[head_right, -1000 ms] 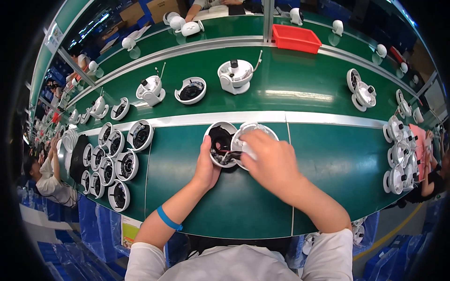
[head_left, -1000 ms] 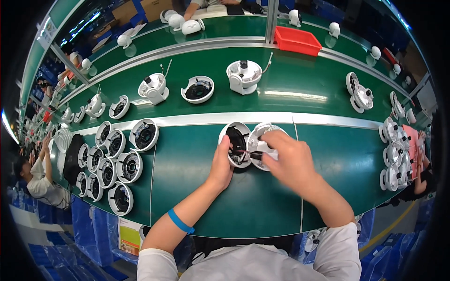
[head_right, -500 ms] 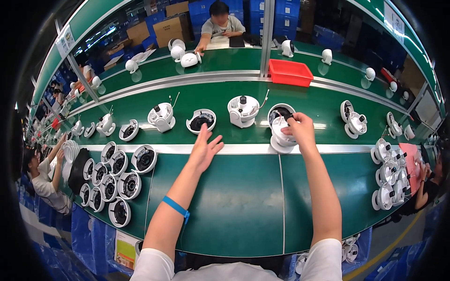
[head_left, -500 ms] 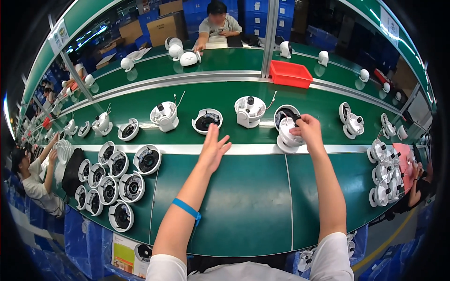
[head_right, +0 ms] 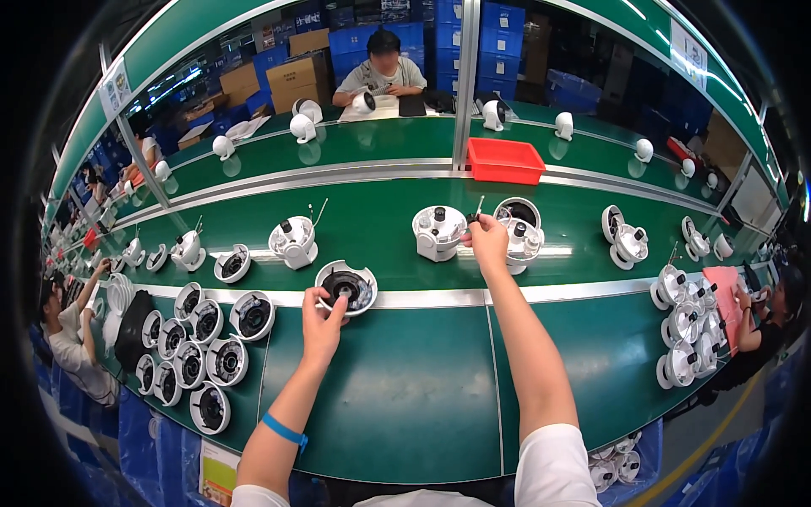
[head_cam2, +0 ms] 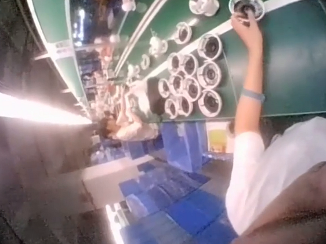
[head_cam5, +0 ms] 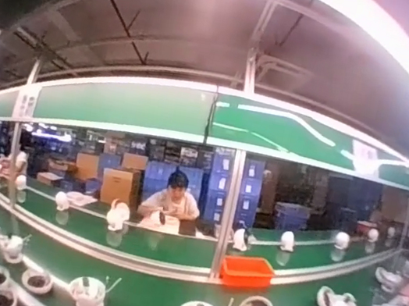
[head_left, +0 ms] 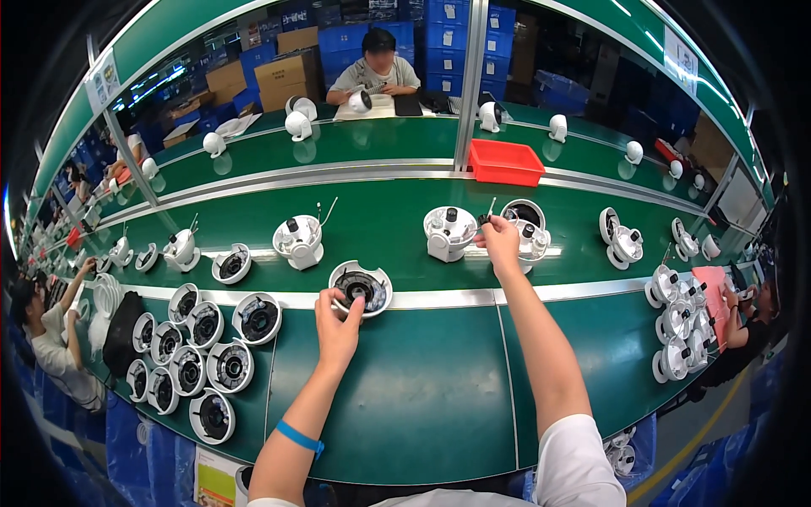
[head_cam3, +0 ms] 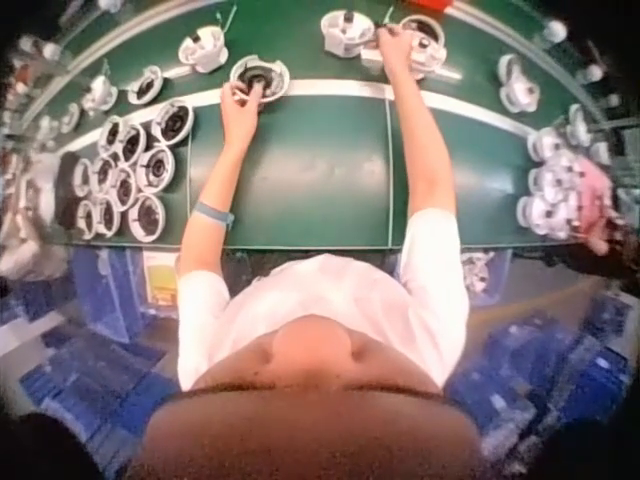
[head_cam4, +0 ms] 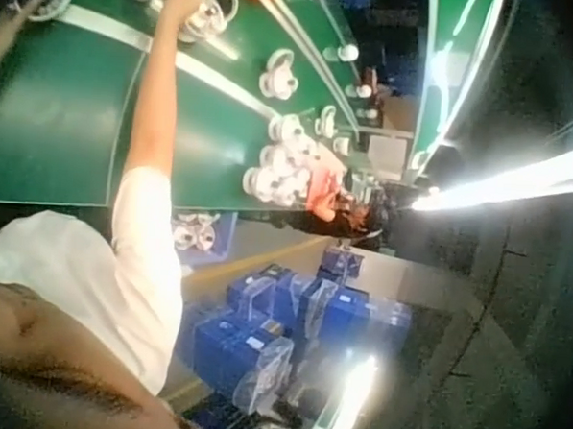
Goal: Assembling internal components and lenses into dome security camera housings on a production line.
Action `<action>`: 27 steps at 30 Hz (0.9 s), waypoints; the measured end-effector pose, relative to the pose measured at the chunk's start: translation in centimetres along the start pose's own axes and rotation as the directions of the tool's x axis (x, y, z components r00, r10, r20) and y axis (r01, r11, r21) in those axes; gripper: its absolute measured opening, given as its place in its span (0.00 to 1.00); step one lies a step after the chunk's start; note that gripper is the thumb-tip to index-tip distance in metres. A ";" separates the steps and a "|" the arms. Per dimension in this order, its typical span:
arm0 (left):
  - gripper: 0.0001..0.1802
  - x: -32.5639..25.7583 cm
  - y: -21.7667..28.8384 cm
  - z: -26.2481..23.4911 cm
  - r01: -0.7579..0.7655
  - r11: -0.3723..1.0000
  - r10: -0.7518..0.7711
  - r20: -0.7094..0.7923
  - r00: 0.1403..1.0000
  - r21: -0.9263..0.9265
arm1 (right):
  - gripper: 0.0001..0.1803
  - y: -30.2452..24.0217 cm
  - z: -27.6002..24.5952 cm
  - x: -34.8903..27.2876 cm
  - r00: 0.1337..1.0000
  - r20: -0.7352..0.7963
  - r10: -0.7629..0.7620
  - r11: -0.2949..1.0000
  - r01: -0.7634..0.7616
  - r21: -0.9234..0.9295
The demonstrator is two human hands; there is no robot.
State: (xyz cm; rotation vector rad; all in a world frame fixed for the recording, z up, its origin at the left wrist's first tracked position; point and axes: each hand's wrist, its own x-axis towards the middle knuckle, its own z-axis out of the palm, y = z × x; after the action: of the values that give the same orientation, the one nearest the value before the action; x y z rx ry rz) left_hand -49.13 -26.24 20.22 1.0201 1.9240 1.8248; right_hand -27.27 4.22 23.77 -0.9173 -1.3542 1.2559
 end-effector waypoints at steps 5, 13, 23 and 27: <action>0.38 -3.6 6.2 -3.7 0.277 0.859 -0.263 0.092 0.960 -0.430 | 0.12 -3.1 2.7 -4.8 0.980 0.148 -0.131 0.991 0.132 0.006; 0.23 -5.5 5.1 -11.1 0.596 0.484 -0.536 0.321 0.781 -0.641 | 0.12 -8.4 8.0 -18.4 0.843 0.536 -0.029 1.000 0.029 0.009; 0.27 -2.4 0.6 -21.5 0.651 0.284 -0.303 0.578 0.758 -0.704 | 0.11 -7.3 19.7 -28.9 0.652 0.748 0.121 0.993 -0.086 -0.086; 0.28 0.4 -4.0 -24.8 0.630 0.342 -0.255 0.576 0.776 -0.697 | 0.12 -3.8 25.9 -29.5 0.663 0.732 0.155 0.988 -0.122 -0.099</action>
State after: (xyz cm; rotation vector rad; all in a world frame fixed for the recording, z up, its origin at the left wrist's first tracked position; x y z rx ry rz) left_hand -66.71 -44.13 20.18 0.3269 0.6635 1.7041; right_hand -46.90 -30.00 24.11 -0.5348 -1.9709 1.8447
